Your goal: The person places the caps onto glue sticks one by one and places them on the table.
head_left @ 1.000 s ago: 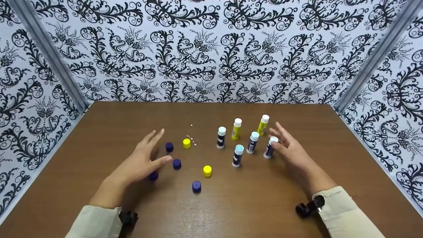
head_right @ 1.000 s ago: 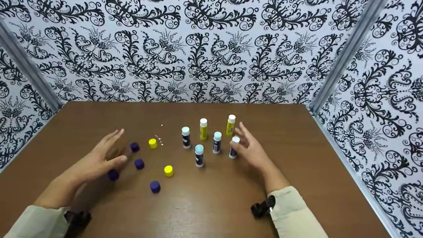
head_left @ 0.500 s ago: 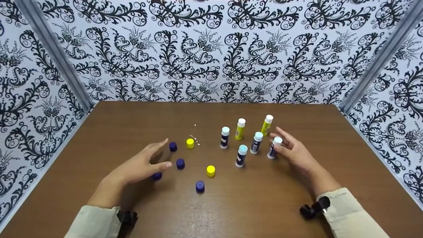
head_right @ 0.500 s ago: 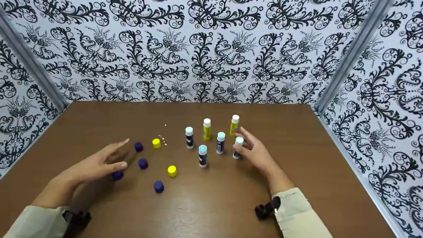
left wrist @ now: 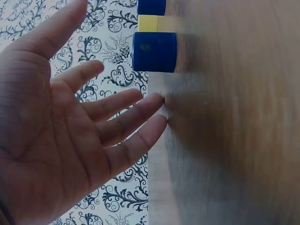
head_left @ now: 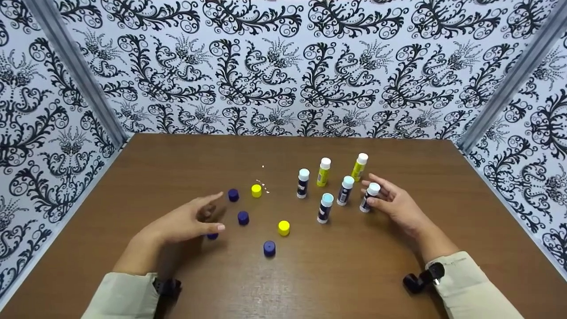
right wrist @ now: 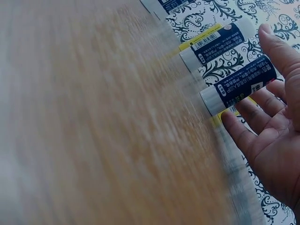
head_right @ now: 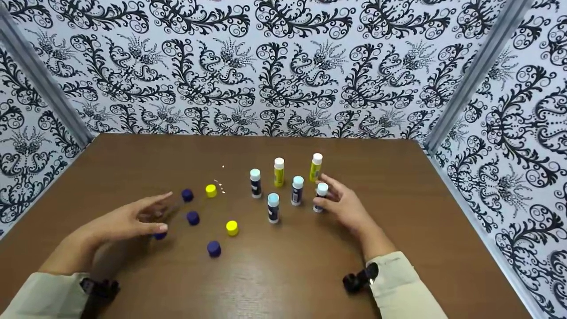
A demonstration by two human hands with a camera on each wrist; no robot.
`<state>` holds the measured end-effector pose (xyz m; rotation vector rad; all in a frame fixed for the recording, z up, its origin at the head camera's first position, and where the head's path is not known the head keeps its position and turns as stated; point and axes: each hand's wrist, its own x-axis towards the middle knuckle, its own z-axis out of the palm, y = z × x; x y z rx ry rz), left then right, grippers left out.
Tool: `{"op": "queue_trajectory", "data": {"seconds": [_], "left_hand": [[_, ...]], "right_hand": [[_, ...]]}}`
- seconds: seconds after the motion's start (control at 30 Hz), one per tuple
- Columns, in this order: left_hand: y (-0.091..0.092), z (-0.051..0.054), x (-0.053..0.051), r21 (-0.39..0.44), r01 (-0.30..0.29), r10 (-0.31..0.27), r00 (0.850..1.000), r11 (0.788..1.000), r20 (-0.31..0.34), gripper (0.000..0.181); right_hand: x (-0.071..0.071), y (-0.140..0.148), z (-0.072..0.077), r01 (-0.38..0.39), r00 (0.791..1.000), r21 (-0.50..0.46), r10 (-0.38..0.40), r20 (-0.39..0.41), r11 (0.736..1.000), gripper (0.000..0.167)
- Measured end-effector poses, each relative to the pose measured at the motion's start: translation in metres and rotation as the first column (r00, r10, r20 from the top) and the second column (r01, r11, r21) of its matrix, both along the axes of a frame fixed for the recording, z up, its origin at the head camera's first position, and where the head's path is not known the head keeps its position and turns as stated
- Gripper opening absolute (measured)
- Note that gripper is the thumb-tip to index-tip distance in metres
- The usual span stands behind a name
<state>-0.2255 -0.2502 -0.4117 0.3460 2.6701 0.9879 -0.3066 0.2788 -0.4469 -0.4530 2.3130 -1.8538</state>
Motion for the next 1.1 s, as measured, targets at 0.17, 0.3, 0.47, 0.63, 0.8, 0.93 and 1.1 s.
{"op": "queue_trajectory", "data": {"seconds": [0.17,0.3,0.47,0.63,0.8,0.93,1.1], "left_hand": [[0.0006,-0.0021,-0.0004,-0.002,0.004,-0.004,1.000,1.000,0.010,0.086],[0.0025,-0.0027,0.0018,-0.008,-0.003,0.003,1.000,1.000,0.013,0.067],[0.0035,-0.0030,0.0041,-0.005,0.001,-0.001,1.000,1.000,0.017,0.049],[0.0039,-0.0029,0.0031,0.021,0.044,-0.045,0.999,0.999,0.019,0.041],[0.0038,-0.0039,0.0002,0.040,0.074,-0.075,0.997,0.996,0.026,0.032],[0.0038,-0.0053,-0.0007,0.040,0.079,-0.080,0.997,0.996,0.022,0.028],[0.0056,-0.0066,0.0004,0.016,0.054,-0.055,0.998,0.998,0.027,0.026]], "right_hand": [[-0.0005,0.0007,-0.0026,0.005,1.000,0.006,-0.005,-0.003,1.000,0.072],[-0.0011,0.0008,-0.0035,0.002,1.000,0.000,-0.002,0.004,1.000,0.068],[-0.0011,0.0013,-0.0042,0.002,1.000,0.018,-0.002,-0.004,1.000,0.060],[-0.0009,0.0019,-0.0058,0.013,1.000,0.040,-0.013,-0.004,0.999,0.057],[-0.0012,0.0019,-0.0068,0.022,1.000,0.038,-0.022,0.002,0.999,0.058],[-0.0020,0.0020,-0.0077,0.029,1.000,0.039,-0.029,0.001,0.999,0.057],[-0.0025,0.0012,-0.0084,0.034,0.999,0.027,-0.034,0.012,0.999,0.056]]}}
